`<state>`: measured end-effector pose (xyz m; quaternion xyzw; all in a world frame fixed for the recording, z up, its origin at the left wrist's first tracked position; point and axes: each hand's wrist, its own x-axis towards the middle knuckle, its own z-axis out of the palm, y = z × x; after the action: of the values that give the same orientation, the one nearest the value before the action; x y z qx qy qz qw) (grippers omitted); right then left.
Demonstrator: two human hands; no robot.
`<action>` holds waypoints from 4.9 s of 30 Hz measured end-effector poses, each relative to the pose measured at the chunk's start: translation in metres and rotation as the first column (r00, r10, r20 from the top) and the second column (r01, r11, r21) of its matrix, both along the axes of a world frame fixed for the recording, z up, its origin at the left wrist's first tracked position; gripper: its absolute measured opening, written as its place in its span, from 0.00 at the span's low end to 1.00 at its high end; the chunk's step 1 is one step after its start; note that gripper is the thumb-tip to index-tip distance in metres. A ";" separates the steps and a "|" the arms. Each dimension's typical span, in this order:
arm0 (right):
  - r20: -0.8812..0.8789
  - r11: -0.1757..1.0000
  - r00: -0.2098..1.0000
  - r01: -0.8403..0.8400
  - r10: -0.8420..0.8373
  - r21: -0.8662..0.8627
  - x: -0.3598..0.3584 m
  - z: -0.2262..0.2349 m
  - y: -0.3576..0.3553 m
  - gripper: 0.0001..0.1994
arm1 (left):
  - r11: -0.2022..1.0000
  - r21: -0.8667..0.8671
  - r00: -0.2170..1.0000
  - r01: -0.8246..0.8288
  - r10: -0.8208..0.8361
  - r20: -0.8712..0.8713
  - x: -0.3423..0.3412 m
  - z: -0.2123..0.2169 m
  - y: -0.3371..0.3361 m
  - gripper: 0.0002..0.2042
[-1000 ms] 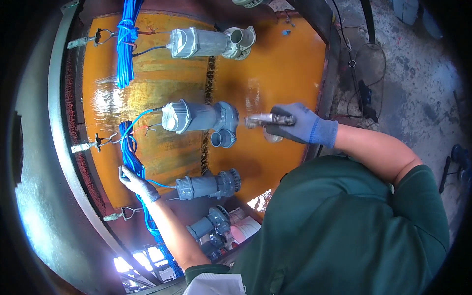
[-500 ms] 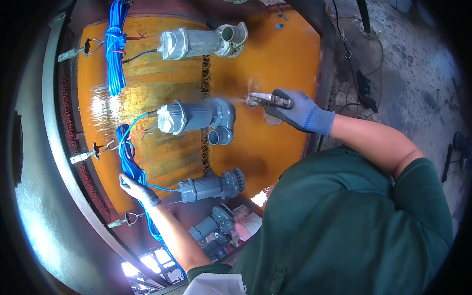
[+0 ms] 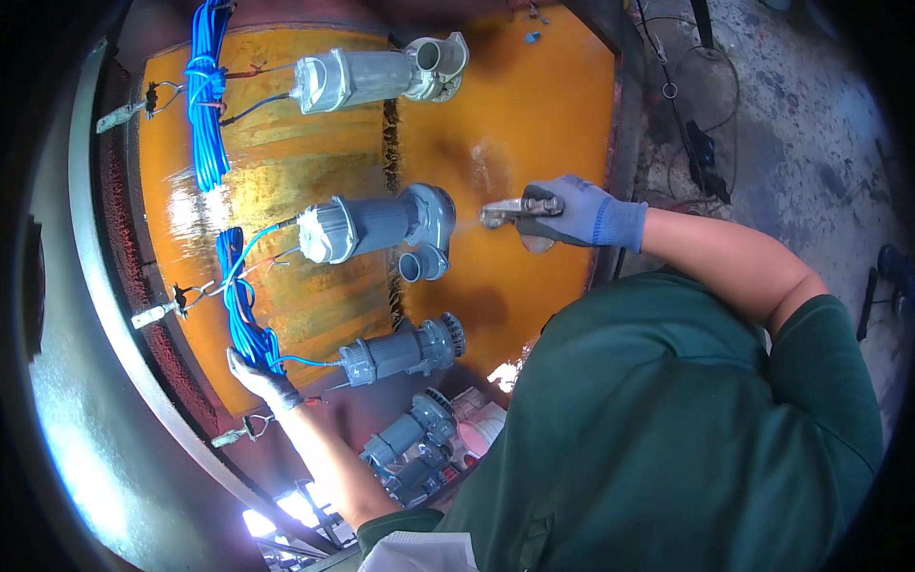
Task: The person spray paints several industrial pumps using a handheld spray gun, rotating the pumps by hand to cover all sides and checking the paint application.
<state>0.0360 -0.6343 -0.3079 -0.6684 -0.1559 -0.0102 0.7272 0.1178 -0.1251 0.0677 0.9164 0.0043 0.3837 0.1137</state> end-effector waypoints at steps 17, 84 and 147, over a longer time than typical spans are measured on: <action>0.044 0.992 0.994 -0.107 0.104 0.070 -0.005 0.042 -0.033 0.14 | 0.992 -0.124 0.994 -0.038 0.025 -0.106 0.029 0.017 0.034 0.27; 0.193 0.999 0.981 -0.040 0.037 0.015 0.027 0.098 -0.020 0.11 | 0.882 -0.202 0.829 0.425 -0.469 -0.303 0.141 0.000 -0.198 0.29; 0.284 0.977 0.947 -0.100 0.152 -0.191 0.031 0.130 -0.013 0.13 | 0.942 -0.066 0.932 0.329 -0.312 0.186 -0.043 -0.060 -0.090 0.29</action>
<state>0.0674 -0.6472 -0.1781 -0.7087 -0.3060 -0.0500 0.6337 0.0748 -0.2152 0.0075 0.8616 -0.1366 0.4372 0.2188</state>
